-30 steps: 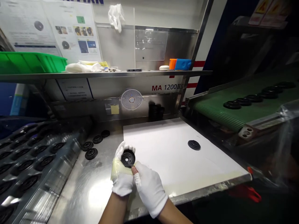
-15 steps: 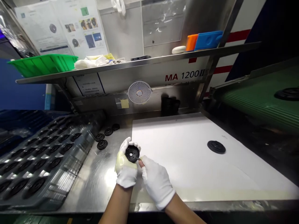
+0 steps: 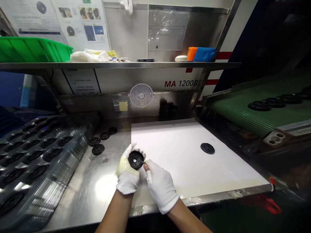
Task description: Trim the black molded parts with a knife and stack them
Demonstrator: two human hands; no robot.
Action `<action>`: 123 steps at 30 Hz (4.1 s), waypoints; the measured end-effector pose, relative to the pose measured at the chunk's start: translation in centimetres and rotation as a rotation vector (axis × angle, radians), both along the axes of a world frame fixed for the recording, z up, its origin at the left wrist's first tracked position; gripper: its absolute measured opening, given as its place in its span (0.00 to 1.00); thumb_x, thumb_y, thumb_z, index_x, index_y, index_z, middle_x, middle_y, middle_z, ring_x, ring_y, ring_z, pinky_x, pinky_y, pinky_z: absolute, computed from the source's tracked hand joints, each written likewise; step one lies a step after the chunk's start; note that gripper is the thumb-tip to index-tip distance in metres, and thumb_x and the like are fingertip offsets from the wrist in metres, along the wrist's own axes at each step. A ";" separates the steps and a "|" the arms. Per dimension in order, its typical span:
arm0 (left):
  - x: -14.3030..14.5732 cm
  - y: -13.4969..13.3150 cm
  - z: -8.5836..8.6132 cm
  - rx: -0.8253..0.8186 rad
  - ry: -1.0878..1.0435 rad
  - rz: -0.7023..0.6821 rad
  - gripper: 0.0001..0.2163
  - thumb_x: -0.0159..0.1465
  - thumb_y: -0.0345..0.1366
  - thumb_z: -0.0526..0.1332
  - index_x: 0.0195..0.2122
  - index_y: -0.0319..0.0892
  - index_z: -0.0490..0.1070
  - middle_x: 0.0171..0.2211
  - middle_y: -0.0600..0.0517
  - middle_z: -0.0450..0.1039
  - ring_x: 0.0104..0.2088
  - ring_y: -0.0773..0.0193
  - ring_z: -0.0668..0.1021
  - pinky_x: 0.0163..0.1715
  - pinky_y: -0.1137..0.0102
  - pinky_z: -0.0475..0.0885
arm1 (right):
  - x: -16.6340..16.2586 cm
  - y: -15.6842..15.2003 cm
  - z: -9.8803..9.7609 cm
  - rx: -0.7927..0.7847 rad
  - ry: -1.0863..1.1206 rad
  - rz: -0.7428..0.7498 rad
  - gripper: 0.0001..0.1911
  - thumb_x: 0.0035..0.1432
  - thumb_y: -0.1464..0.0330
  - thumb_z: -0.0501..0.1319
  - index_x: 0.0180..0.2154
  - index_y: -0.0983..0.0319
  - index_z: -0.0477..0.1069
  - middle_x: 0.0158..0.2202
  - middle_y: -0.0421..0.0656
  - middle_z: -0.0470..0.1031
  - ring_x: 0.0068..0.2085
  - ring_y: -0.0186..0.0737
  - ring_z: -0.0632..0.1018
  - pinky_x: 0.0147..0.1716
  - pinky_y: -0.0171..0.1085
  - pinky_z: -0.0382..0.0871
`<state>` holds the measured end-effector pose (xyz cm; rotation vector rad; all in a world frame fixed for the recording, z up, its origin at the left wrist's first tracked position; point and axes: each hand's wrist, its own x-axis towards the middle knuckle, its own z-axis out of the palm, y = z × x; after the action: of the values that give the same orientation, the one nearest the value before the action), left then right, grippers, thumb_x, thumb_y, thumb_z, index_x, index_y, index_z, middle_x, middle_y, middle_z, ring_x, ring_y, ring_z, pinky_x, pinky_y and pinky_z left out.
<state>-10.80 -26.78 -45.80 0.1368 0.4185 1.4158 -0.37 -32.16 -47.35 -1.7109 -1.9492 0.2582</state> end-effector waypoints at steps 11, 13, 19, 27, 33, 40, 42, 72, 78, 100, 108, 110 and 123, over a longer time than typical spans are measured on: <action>-0.7 -0.7 -0.7 0.076 0.154 -0.084 0.15 0.55 0.31 0.57 0.44 0.36 0.70 0.33 0.45 0.72 0.34 0.57 0.76 0.34 0.59 0.75 | 0.1 -0.1 -0.3 0.027 0.060 0.037 0.12 0.64 0.65 0.47 0.36 0.56 0.68 0.32 0.38 0.77 0.30 0.36 0.75 0.29 0.36 0.55; -0.6 -0.5 -0.6 0.076 0.114 -0.058 0.11 0.55 0.30 0.58 0.40 0.36 0.71 0.27 0.49 0.70 0.30 0.62 0.75 0.31 0.65 0.74 | 0.3 0.0 -0.4 0.018 0.037 0.013 0.12 0.64 0.65 0.47 0.35 0.57 0.68 0.30 0.38 0.76 0.29 0.36 0.74 0.28 0.36 0.54; 0.8 -0.2 0.0 0.019 0.018 0.102 0.01 0.57 0.30 0.61 0.31 0.39 0.70 0.24 0.54 0.67 0.27 0.70 0.72 0.31 0.72 0.72 | -0.6 -0.7 -0.1 -0.012 0.023 0.010 0.13 0.65 0.64 0.46 0.34 0.57 0.67 0.29 0.38 0.76 0.28 0.36 0.74 0.26 0.36 0.52; -0.1 -1.2 -0.1 0.062 0.207 -0.075 0.17 0.55 0.29 0.56 0.46 0.35 0.69 0.38 0.41 0.73 0.36 0.55 0.76 0.35 0.58 0.74 | 0.3 -0.5 -0.4 -0.009 0.052 0.012 0.12 0.64 0.64 0.47 0.35 0.57 0.67 0.30 0.39 0.76 0.29 0.37 0.74 0.27 0.36 0.53; 0.4 -0.5 0.0 0.045 0.143 -0.049 0.07 0.56 0.29 0.59 0.36 0.37 0.71 0.24 0.52 0.67 0.26 0.67 0.72 0.28 0.70 0.72 | 0.8 -0.5 -0.6 -0.025 0.046 -0.015 0.12 0.64 0.64 0.47 0.33 0.58 0.66 0.28 0.38 0.75 0.27 0.36 0.73 0.27 0.36 0.53; 1.0 -0.6 -0.6 0.108 0.138 0.112 0.09 0.57 0.29 0.61 0.39 0.41 0.72 0.28 0.52 0.71 0.32 0.67 0.75 0.38 0.67 0.73 | -0.3 -1.3 -0.4 -0.013 0.063 0.021 0.13 0.65 0.64 0.46 0.33 0.57 0.67 0.29 0.38 0.75 0.28 0.36 0.74 0.27 0.37 0.52; 0.6 -1.0 -0.6 0.107 0.214 0.053 0.16 0.56 0.30 0.59 0.47 0.41 0.70 0.36 0.47 0.73 0.39 0.60 0.76 0.42 0.60 0.73 | -0.1 -1.1 -0.5 -0.011 0.063 0.034 0.13 0.65 0.64 0.46 0.34 0.57 0.67 0.30 0.38 0.76 0.28 0.37 0.74 0.27 0.37 0.52; 1.7 -0.7 -0.7 0.068 0.141 0.090 0.09 0.57 0.29 0.60 0.39 0.40 0.72 0.28 0.51 0.70 0.32 0.66 0.75 0.37 0.67 0.73 | 0.3 -1.5 -0.8 -0.017 0.063 0.036 0.12 0.64 0.64 0.47 0.33 0.56 0.68 0.29 0.38 0.76 0.28 0.38 0.74 0.27 0.38 0.53; 1.0 -1.4 0.5 0.012 0.193 -0.067 0.15 0.55 0.29 0.55 0.43 0.35 0.71 0.31 0.46 0.71 0.34 0.55 0.76 0.38 0.54 0.74 | 1.8 -0.9 -0.7 -0.020 0.157 0.032 0.14 0.65 0.62 0.44 0.34 0.57 0.65 0.30 0.39 0.74 0.30 0.38 0.73 0.28 0.36 0.55; 1.1 -3.7 3.0 -0.041 0.107 -0.014 0.15 0.60 0.38 0.57 0.45 0.35 0.71 0.39 0.43 0.74 0.47 0.47 0.74 0.49 0.47 0.68 | 7.8 -2.2 0.0 -0.312 0.941 -0.041 0.24 0.51 0.60 0.54 0.50 0.62 0.67 0.35 0.44 0.74 0.27 0.36 0.73 0.28 0.39 0.71; 0.9 -3.9 2.2 -0.171 0.045 -0.071 0.16 0.60 0.36 0.57 0.48 0.37 0.69 0.44 0.40 0.75 0.50 0.44 0.73 0.48 0.43 0.68 | 8.8 -2.3 0.9 -0.318 1.169 -0.128 0.22 0.47 0.52 0.62 0.40 0.60 0.73 0.26 0.41 0.74 0.27 0.37 0.74 0.30 0.38 0.71; 0.8 -3.8 1.9 -0.174 0.028 -0.091 0.15 0.60 0.36 0.56 0.47 0.37 0.70 0.42 0.41 0.76 0.49 0.45 0.74 0.48 0.43 0.68 | 9.2 -2.2 0.7 -0.327 1.189 -0.135 0.23 0.47 0.53 0.62 0.42 0.60 0.72 0.24 0.40 0.72 0.24 0.36 0.73 0.27 0.38 0.70; 0.0 -3.9 1.8 -0.164 0.020 -0.122 0.12 0.59 0.36 0.58 0.41 0.36 0.72 0.38 0.42 0.77 0.44 0.46 0.77 0.48 0.43 0.67 | 20.9 2.9 6.2 -0.048 0.340 -0.408 0.19 0.61 0.61 0.51 0.51 0.58 0.69 0.35 0.49 0.77 0.31 0.41 0.75 0.29 0.43 0.64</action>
<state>-10.81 -30.70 -43.96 0.0428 0.5325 1.2561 20.54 -29.31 -41.13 -1.9049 -1.3309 0.4141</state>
